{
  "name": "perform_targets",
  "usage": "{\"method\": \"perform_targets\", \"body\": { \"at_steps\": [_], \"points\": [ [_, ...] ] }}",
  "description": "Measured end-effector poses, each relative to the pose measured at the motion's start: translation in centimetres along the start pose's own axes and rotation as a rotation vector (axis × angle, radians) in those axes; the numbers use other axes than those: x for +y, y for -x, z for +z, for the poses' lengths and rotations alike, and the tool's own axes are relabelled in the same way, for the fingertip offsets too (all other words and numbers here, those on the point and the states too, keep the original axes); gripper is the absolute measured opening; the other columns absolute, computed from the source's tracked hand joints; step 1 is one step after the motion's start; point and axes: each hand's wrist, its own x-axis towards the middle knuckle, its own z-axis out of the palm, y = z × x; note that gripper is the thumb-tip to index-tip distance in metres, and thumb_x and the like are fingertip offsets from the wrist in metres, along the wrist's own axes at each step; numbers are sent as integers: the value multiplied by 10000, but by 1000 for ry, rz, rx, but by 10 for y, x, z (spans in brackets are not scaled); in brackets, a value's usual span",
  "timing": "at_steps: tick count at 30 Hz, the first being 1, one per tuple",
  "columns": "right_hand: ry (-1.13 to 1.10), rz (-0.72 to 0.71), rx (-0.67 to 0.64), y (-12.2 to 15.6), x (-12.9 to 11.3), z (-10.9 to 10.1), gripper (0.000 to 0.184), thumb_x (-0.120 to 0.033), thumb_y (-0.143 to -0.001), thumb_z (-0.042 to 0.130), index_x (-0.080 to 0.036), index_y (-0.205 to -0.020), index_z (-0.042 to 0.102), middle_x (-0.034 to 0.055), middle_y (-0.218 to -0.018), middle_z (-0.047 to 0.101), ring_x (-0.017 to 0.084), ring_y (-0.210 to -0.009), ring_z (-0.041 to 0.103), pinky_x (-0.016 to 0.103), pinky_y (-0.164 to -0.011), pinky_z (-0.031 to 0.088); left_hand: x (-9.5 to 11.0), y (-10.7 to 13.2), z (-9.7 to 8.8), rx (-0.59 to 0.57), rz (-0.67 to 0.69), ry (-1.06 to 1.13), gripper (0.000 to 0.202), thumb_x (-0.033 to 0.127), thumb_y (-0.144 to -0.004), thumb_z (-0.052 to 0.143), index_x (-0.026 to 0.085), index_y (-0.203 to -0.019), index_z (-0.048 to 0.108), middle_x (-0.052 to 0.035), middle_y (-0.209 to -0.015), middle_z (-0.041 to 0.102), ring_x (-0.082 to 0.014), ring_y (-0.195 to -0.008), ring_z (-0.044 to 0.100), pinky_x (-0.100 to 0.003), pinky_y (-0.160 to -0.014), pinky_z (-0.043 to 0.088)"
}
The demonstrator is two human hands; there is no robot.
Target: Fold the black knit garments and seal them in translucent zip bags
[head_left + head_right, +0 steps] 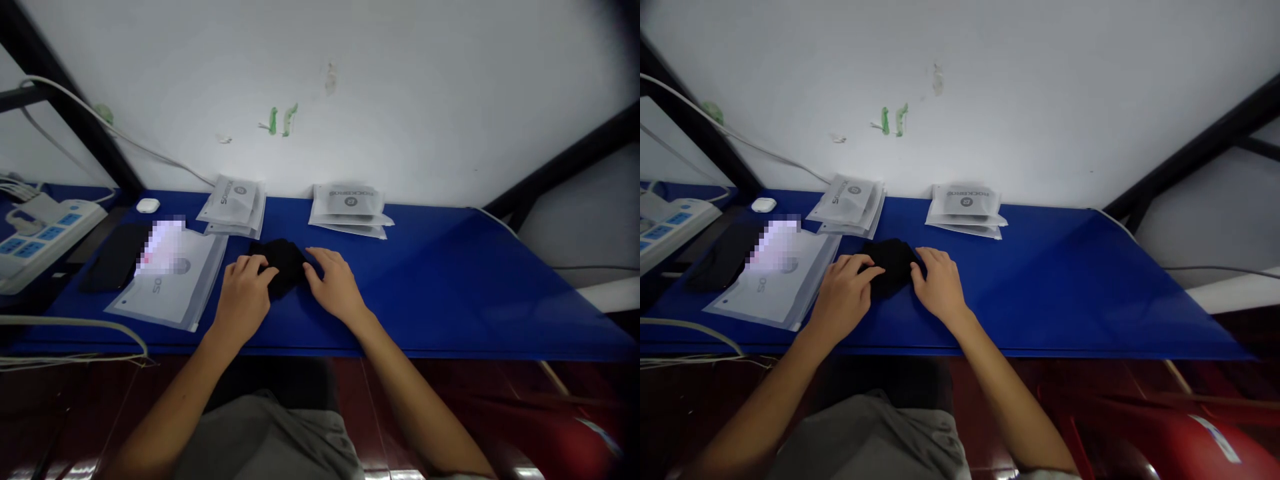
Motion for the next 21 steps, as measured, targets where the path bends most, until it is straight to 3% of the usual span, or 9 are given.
{"method": "perform_targets", "body": {
  "at_steps": [4, 7, 11, 17, 21],
  "points": [
    [35, -74, -149, 0, -3, -1, 277, -373, -903, 528, -209, -1073, 671, 89, -1078, 699, 260, -1014, 606, 440, -875, 456, 3, 6, 8, -44, -21, 9, 288, 310, -900, 519, 182, -1134, 631, -120, -1134, 614, -281, -1064, 541, -436, -863, 490],
    [106, -128, -189, 3, -5, -3, 257, -413, -839, 636, -204, -980, 686, 83, -1011, 699, 259, -951, 598, 413, -815, 447, -6, 8, 10, -97, 15, 59, 326, 291, -881, 563, 179, -1186, 595, -117, -1200, 595, -279, -1135, 522, -426, -917, 485],
    [151, -179, -220, 7, -5, -5, 83, -221, -849, 608, -206, -891, 678, 52, -900, 697, 229, -865, 581, 376, -776, 422, -15, 8, 7, -110, 27, 103, 335, 240, -887, 547, 146, -1206, 584, -118, -1235, 593, -264, -1153, 533, -410, -958, 475],
    [106, -205, -139, 11, -11, -13, 148, -177, -883, 501, -197, -892, 647, 49, -865, 688, 214, -827, 561, 350, -750, 398, -5, 8, 6, -39, -63, 39, 345, 356, -892, 548, 138, -1151, 620, -131, -1187, 627, -297, -1088, 568, -435, -893, 489],
    [87, -244, -41, 11, -17, -25, 178, -201, -911, 458, -198, -910, 635, 56, -873, 692, 210, -833, 571, 339, -744, 395, -2, 7, 4, 34, -120, 14, 267, 254, -874, 554, 148, -1101, 648, -102, -1102, 667, -273, -1007, 603, -401, -858, 493]
  ]
}}
